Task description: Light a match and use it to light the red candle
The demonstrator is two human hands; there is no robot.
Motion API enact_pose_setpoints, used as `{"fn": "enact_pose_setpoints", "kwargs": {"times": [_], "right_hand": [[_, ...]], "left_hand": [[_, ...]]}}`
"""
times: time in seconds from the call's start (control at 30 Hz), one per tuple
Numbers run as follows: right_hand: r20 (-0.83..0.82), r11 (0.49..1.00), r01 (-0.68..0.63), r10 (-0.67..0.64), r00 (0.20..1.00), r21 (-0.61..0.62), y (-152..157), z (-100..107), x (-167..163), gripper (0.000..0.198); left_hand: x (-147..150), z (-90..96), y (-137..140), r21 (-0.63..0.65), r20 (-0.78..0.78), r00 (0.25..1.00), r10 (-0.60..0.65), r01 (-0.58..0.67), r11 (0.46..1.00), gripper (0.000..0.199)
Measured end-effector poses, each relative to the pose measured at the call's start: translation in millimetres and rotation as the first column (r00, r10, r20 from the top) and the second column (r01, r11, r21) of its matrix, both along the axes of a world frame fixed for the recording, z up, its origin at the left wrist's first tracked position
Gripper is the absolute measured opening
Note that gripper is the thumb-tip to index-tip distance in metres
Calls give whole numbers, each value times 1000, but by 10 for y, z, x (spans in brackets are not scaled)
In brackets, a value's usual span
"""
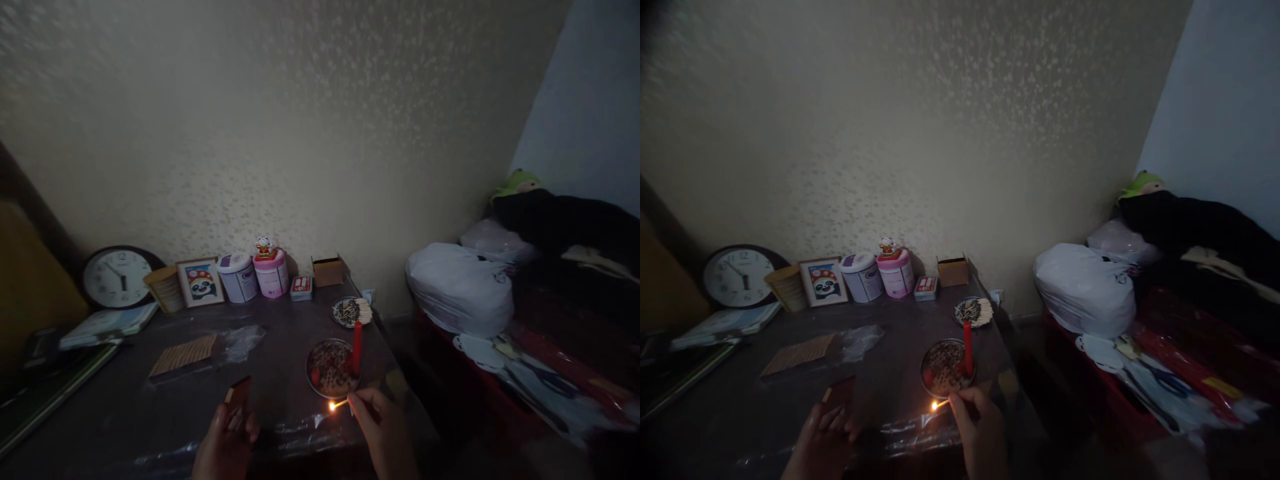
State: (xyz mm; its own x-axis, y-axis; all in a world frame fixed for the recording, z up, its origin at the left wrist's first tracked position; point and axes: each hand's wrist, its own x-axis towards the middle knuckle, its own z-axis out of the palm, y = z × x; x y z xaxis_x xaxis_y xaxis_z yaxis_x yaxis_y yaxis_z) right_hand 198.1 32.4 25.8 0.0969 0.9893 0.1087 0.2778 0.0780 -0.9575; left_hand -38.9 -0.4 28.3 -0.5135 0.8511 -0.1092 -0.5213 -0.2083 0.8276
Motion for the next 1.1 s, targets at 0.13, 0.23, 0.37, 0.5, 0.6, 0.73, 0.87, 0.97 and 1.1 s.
{"fn": "enact_pose_setpoints", "kwargs": {"times": [0.13, 0.23, 0.37, 0.5, 0.6, 0.73, 0.87, 0.97, 1.1], "right_hand": [[4, 1000, -16, 16, 1000, -4, -2, -32, 3, 35], [-2, 1000, -28, 28, 1000, 2, 3, -41, -5, 34], [-8, 1000, -30, 30, 1000, 4, 9, -36, -12, 33], [-19, 999, -34, 34, 999, 26, 40, -59, -29, 32], [-39, 999, -23, 24, 999, 43, 104, -85, -75, 31], [-65, 1000, 17, -16, 998, 17, 179, -53, -151, 30], [-71, 998, 55, -52, 996, 32, 208, 30, -205, 27], [-85, 998, 55, -53, 995, 17, 223, 69, -235, 25], [-115, 997, 68, -63, 991, 39, 258, 63, -264, 26]], "left_hand": [[-44, -48, 47, -106, 58, 986, -154, 159, 982, 26], [-65, -155, 84, -77, 91, 990, -107, 114, 991, 27], [-25, -237, 122, -68, 120, 992, -37, 45, 997, 30], [24, -146, 105, -66, 129, 991, -21, 30, 997, 26], [31, -82, 74, -76, 169, 985, -44, 58, 995, 23], [24, -128, 61, -68, 251, 968, 1, 17, 998, 27], [22, -220, 70, -50, 283, 959, -14, 29, 998, 32], [6, -257, 83, -36, 304, 952, -41, 54, 998, 37], [-28, -262, 90, -28, 310, 946, -90, 104, 994, 40]]}}
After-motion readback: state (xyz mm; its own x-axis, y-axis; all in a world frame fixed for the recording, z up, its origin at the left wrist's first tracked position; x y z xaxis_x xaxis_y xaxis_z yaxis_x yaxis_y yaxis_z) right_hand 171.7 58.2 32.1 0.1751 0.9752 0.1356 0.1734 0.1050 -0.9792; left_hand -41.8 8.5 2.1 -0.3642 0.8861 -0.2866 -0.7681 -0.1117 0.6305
